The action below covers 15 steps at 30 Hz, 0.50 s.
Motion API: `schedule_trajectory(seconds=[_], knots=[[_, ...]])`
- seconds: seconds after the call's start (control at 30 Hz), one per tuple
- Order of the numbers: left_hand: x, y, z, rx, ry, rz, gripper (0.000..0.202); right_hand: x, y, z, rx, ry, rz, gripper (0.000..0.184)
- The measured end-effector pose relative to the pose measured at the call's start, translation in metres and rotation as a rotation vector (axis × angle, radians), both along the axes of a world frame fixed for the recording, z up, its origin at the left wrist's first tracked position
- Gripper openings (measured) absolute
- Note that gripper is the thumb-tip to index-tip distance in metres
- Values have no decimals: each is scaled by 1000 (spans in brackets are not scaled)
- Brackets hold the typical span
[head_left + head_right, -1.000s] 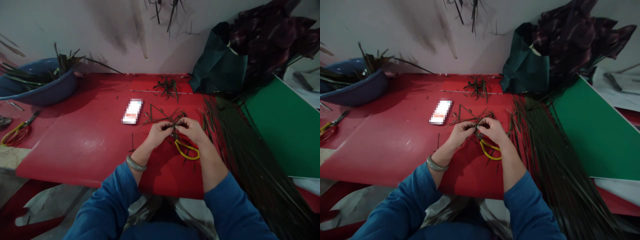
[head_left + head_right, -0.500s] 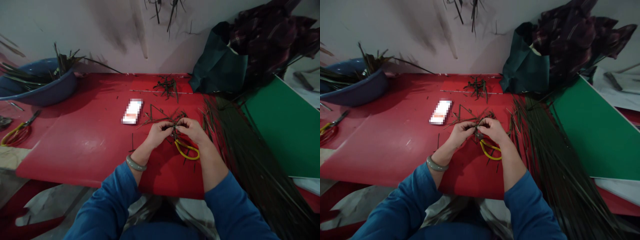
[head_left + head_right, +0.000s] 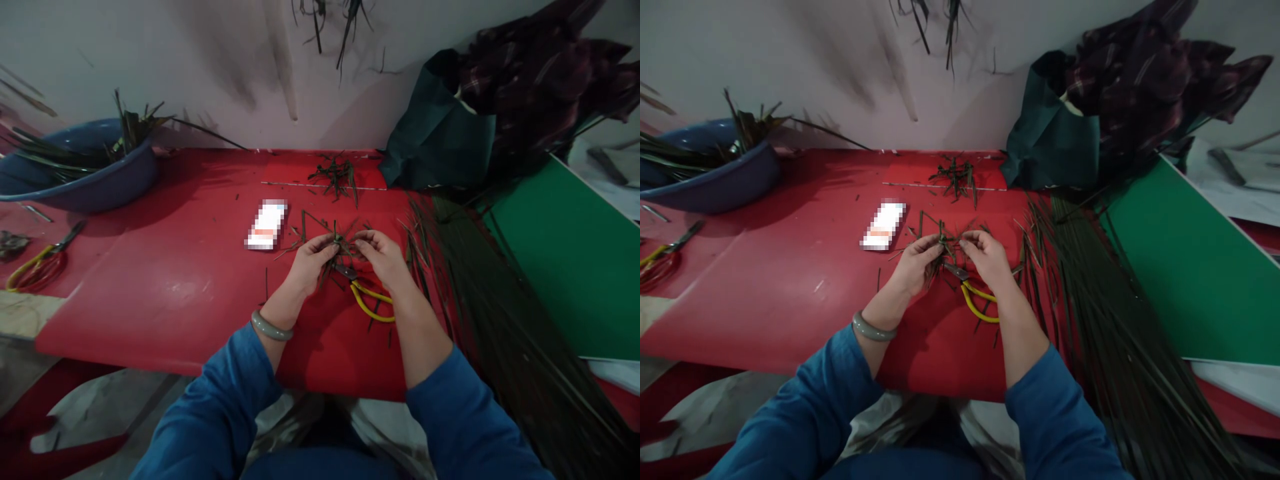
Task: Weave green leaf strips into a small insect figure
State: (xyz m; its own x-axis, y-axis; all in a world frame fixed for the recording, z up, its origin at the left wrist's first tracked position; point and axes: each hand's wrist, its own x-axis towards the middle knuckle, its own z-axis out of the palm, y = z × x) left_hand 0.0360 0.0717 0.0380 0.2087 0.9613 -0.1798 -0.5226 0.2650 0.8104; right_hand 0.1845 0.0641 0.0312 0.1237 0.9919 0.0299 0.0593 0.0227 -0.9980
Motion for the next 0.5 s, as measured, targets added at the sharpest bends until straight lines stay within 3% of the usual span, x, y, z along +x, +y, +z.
schedule_trajectory(seconds=[0.23,0.5], knots=[[-1,-1,3,-12,-64,26,21,-8,-5,-2,81,-229,95,19],[1,-3,3,9,-21,73,21,-12,-7,-3,151,-288,144,23]])
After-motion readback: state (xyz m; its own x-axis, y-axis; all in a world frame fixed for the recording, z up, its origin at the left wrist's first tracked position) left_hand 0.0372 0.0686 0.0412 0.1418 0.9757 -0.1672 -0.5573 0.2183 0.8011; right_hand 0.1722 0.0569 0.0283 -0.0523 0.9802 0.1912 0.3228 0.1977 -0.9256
